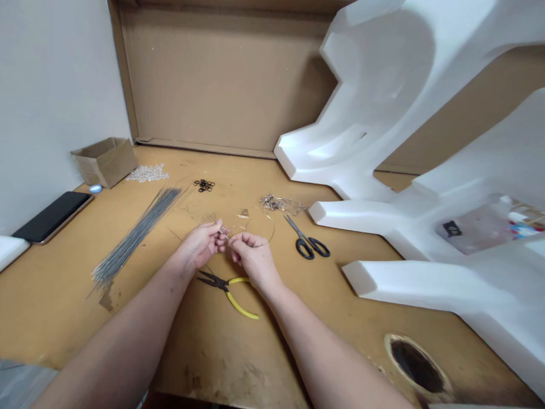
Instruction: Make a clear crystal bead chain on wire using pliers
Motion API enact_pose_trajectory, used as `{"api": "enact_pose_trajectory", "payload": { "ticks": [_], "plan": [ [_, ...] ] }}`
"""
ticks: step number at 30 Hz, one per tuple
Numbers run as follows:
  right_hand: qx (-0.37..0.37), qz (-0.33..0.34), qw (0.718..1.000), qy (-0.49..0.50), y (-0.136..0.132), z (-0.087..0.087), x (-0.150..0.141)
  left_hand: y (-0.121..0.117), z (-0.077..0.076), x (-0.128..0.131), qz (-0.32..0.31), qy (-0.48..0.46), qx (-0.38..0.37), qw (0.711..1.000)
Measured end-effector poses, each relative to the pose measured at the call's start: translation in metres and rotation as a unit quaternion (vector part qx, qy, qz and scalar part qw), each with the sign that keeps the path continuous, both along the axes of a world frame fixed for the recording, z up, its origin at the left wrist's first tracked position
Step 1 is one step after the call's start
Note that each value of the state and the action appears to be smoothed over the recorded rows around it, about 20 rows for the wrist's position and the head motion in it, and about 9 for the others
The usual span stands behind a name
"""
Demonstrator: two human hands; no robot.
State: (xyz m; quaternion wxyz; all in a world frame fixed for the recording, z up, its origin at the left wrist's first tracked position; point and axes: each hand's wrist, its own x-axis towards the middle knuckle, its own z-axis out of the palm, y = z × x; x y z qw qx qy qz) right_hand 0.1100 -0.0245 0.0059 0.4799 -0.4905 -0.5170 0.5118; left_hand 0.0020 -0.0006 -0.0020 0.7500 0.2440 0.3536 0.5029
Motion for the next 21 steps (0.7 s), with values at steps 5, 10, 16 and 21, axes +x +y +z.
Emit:
{"api": "enact_pose_trajectory", "payload": {
  "ticks": [5,10,16,21],
  "plan": [
    [-0.001,-0.003,1.000,-0.013,-0.0004,-0.0004,0.0002,0.0007,-0.0013,-0.0003,0.002,0.043,0.031,0.999],
    [0.000,-0.006,1.000,-0.013,0.0001,0.0010,0.0001,-0.0001,0.0001,-0.0001,-0.001,0.040,0.029,0.999],
    [0.000,-0.006,1.000,-0.006,-0.0001,0.0008,0.0001,-0.0010,0.0019,-0.0002,-0.021,-0.013,-0.014,1.000],
    [-0.003,-0.009,1.000,-0.003,0.0005,0.0003,0.0000,-0.0001,0.0025,-0.0009,-0.035,-0.052,-0.046,0.997]
  ]
}}
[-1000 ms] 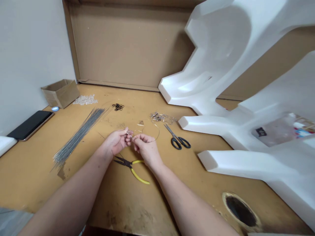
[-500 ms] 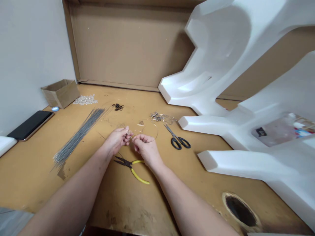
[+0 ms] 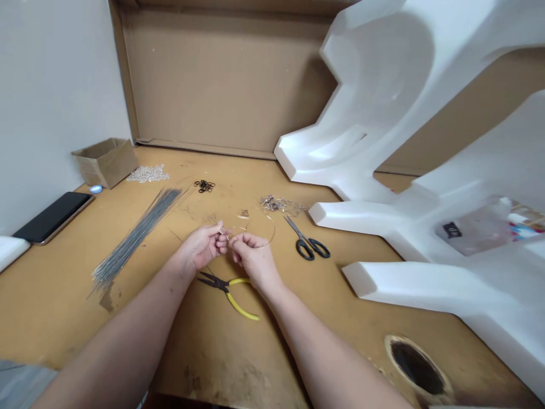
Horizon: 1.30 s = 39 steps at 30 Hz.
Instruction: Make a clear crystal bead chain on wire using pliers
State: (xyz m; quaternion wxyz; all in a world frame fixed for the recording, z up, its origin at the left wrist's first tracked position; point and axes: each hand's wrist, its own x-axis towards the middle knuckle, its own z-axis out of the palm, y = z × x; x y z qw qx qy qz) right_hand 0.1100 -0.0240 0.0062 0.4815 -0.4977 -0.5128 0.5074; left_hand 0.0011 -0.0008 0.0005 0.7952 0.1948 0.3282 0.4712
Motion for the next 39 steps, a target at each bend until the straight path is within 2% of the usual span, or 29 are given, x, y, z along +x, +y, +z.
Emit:
{"api": "enact_pose_trajectory", "payload": {
  "ticks": [9,39],
  "plan": [
    [0.001,0.001,1.000,-0.002,0.0001,0.0004,0.0000,-0.0020,0.0009,-0.0006,0.000,-0.008,-0.015,1.000],
    [-0.009,-0.012,1.000,0.010,0.0016,-0.0010,0.0009,0.0002,0.0033,-0.0066,0.006,-0.013,0.006,1.000]
  ]
}}
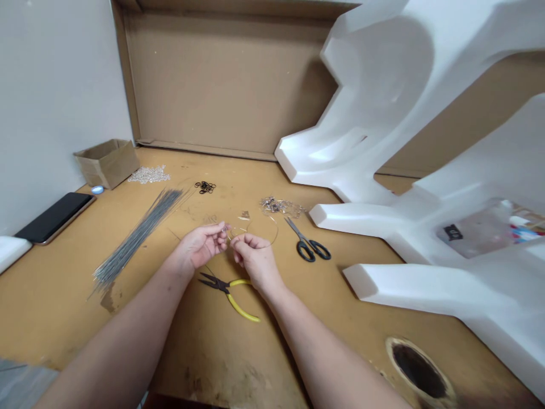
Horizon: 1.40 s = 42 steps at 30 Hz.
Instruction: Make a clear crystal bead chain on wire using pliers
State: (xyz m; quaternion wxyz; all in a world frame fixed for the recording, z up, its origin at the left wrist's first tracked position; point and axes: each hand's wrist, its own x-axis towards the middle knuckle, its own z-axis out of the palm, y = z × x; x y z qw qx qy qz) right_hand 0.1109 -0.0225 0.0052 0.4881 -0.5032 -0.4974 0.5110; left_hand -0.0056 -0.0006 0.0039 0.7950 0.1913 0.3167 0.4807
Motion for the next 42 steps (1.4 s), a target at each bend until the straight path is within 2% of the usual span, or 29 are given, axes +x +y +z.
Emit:
{"api": "enact_pose_trajectory", "payload": {
  "ticks": [7,25,42],
  "plan": [
    [0.002,0.006,1.000,0.003,-0.0001,0.0021,-0.0007,0.0009,-0.0031,-0.0016,-0.002,-0.014,0.022,1.000],
    [0.007,0.008,1.000,-0.002,-0.0008,0.0015,-0.0005,0.0018,-0.0043,0.0008,-0.021,-0.020,-0.004,1.000],
    [0.003,0.004,1.000,0.004,-0.0011,0.0016,-0.0012,0.0004,-0.0008,0.0001,-0.009,-0.031,-0.028,0.999]
  ]
}}
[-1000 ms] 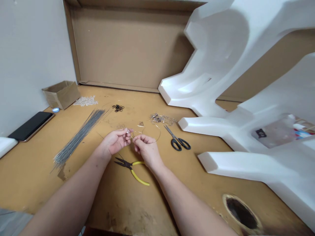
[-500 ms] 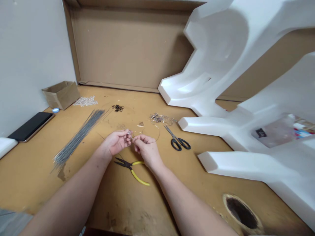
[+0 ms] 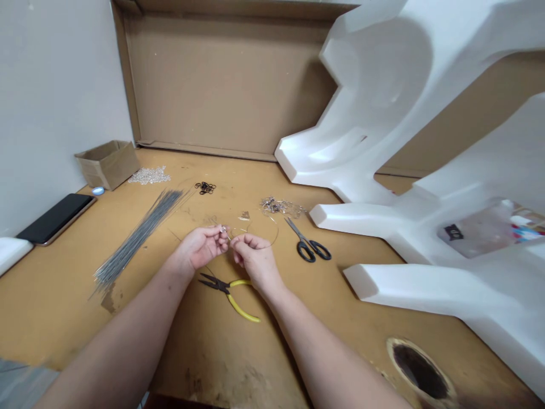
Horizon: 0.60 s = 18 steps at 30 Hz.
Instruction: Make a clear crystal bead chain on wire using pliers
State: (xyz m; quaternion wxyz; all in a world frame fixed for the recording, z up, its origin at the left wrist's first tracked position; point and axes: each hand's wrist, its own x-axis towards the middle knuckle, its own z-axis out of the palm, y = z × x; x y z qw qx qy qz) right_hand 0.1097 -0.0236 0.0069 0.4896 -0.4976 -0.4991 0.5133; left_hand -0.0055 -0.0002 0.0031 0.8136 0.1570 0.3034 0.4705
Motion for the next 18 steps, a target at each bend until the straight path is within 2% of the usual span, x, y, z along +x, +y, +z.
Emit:
{"api": "enact_pose_trajectory", "payload": {
  "ticks": [18],
  "plan": [
    [-0.001,-0.003,1.000,-0.009,0.0012,-0.0001,0.0006,0.0003,-0.0027,-0.0009,0.032,0.014,0.026,0.999]
  ]
}}
